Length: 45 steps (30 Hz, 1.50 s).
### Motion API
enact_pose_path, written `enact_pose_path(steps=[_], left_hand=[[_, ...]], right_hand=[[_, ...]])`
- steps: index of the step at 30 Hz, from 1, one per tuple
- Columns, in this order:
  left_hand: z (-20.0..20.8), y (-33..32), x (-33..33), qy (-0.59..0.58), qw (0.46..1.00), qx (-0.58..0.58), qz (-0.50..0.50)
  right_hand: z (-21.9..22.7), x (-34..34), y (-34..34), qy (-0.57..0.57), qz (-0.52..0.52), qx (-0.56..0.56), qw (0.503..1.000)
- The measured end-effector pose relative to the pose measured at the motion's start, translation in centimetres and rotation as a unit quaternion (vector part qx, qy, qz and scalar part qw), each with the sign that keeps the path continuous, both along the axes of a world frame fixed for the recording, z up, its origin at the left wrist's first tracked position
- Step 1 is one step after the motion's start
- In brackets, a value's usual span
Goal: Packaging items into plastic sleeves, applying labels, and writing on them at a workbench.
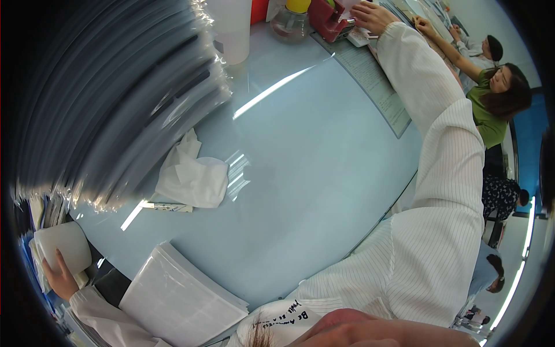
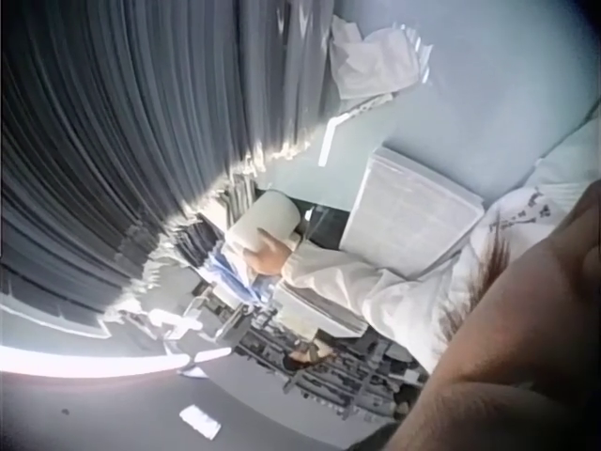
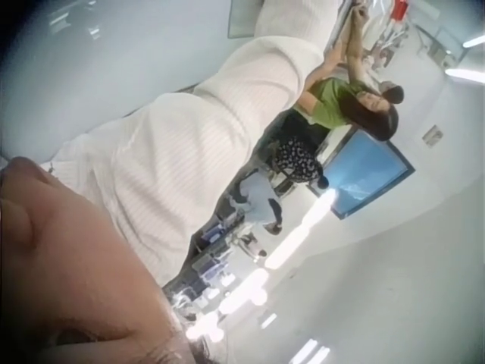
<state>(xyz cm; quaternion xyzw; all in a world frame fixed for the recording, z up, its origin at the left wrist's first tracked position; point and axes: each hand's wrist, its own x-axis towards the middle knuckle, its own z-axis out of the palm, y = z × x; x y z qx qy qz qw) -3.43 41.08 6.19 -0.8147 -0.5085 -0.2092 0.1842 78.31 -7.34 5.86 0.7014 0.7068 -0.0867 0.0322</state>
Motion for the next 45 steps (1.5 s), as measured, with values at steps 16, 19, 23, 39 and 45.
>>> enact_pose_path(steps=[16,19,23,39,45], left_hand=[[-0.5,0.9,-0.7,0.023,1.0,-0.006,0.02],[-0.6,1.1,-1.0,0.024,1.0,0.004,0.012],[-0.3,0.6,-0.3,0.011,1.0,-0.005,-0.004],[3.3,-6.0,3.6,-0.071,0.955,0.184,-0.222],[0.8,-12.9,2.3,-0.058,0.943,0.044,-0.324]], right_hand=[[0.7,-1.1,0.3,0.355,-0.081,-0.061,0.929],[-1.2,-5.2,1.2,-0.533,-0.058,-0.142,0.832],[-0.5,-7.6,0.7,-0.453,-0.12,-0.06,0.881],[5.5,-30.4,-2.0,-0.134,-0.072,0.525,0.837],[3.7,-46.9,5.6,0.293,0.006,0.304,0.906]])
